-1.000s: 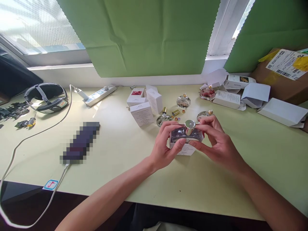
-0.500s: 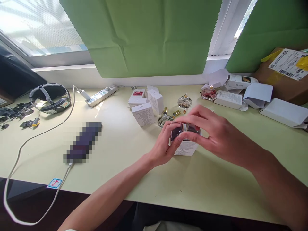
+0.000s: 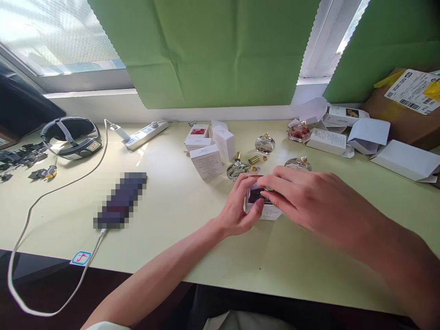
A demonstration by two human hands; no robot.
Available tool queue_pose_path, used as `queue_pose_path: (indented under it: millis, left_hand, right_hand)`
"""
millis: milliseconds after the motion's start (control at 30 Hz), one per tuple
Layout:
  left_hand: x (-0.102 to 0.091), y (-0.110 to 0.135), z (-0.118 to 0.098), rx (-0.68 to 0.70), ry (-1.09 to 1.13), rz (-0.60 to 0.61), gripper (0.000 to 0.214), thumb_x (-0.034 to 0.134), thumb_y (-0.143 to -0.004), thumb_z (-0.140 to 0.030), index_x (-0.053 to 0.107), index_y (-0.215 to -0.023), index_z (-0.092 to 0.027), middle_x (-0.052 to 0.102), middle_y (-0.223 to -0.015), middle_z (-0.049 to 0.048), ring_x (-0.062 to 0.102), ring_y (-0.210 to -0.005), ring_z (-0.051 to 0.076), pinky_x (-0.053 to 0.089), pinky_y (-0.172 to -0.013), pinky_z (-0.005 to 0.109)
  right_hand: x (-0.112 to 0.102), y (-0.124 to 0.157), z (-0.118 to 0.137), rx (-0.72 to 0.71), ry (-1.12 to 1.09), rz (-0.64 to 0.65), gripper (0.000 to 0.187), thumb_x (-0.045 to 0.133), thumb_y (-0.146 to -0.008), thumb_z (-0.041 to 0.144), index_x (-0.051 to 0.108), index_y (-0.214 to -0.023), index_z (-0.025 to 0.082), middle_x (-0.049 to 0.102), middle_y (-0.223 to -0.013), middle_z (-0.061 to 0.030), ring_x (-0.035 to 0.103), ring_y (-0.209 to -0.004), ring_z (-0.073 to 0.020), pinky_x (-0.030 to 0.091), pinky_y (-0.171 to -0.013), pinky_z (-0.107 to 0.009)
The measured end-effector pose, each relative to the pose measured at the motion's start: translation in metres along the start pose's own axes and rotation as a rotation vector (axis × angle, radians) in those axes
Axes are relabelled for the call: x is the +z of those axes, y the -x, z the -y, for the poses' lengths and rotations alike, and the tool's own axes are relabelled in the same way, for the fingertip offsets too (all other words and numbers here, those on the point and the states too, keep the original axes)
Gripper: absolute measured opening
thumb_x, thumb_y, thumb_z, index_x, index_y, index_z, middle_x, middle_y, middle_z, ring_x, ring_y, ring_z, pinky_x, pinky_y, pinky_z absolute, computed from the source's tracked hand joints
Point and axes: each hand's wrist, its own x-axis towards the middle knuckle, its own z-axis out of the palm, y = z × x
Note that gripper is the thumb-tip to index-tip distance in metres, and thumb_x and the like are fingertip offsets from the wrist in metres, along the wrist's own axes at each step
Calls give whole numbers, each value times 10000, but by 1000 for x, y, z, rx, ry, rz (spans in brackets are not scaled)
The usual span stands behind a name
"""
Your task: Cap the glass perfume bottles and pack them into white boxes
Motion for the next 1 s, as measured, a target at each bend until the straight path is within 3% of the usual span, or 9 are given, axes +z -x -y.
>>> queue_pose_path:
  millis: [167, 333, 500, 600, 667, 733, 800, 867, 1000]
  left_hand:
    - [1, 1, 1, 36, 40, -8, 407, 482, -906, -242, 447, -1308, -189, 564, -1180, 130, 515, -1095, 264, 479, -905, 447]
    - [1, 3, 1, 40, 44, -11, 470, 487, -891, -280, 433, -1350, -192, 546, -1193, 129, 502, -1109, 275, 470, -911, 450]
    - [1, 4, 0, 26, 38, -16, 457, 469, -895, -256, 437, -1347, -197, 543, -1190, 128, 504, -1093, 267, 474, -889, 433]
    - [0, 3, 1, 3, 59, -17, 426, 459, -916, -243, 446, -1340, -198, 535, -1233, 130, 498, -1131, 262, 458, -932, 432]
    - [0, 3, 2, -14, 70, -15, 416, 444, -932, -223, 440, -1347, -203, 524, -1267, 129, 483, -1150, 253, 452, -946, 422]
    - [0, 3, 3, -29, 78, -10, 423, 436, -942, -219, 429, -1366, -214, 509, -1297, 126, 464, -1167, 251, 449, -951, 419]
    - [0, 3, 4, -42, 92, 0, 435, 433, -950, -233, 414, -1385, -227, 494, -1318, 125, 451, -1188, 257, 445, -963, 431]
    - [-1, 4, 6, -61, 110, 12, 441, 430, -957, -248, 404, -1397, -237, 478, -1330, 125, 442, -1213, 264, 439, -982, 446]
    - [-2, 5, 10, -100, 122, 7, 445, 441, -964, -258, 395, -1407, -256, 453, -1340, 117, 426, -1247, 265, 411, -1033, 465]
  right_hand:
    - [9, 3, 15, 102, 83, 94, 223, 557, -876, 110, 645, -1025, 251, 690, -923, -3, 594, -585, -155, 223, -483, -291]
    - [14, 6, 17, 155, 95, 231, 201, 560, -833, 71, 637, -916, 237, 706, -788, 1, 563, -525, -162, 172, -463, -305]
    - [11, 9, 11, 143, -2, 222, 200, 527, -877, 104, 677, -911, 233, 724, -799, -22, 587, -578, -175, 255, -493, -307]
    - [5, 15, -2, 176, -252, -12, 188, 522, -950, 233, 687, -1035, 260, 722, -915, -25, 585, -632, -151, 369, -560, -300]
    - [4, 18, -16, 338, -472, -180, 202, 545, -963, 354, 668, -1099, 270, 692, -913, -24, 541, -609, -125, 402, -570, -288]
    - [11, 19, -32, 524, -708, -242, 242, 565, -951, 441, 656, -1093, 267, 631, -816, -11, 480, -570, -108, 387, -532, -273]
    - [28, 19, -47, 574, -971, -188, 278, 568, -940, 495, 643, -1088, 272, 536, -694, 19, 418, -528, -101, 334, -477, -259]
    - [49, 18, -58, 513, -1201, -118, 317, 554, -941, 524, 621, -1140, 287, 450, -614, 44, 417, -513, -110, 307, -446, -248]
    - [81, 20, -63, 434, -1429, 35, 322, 515, -971, 498, 572, -1214, 295, 525, -740, 25, 505, -550, -114, 400, -465, -258]
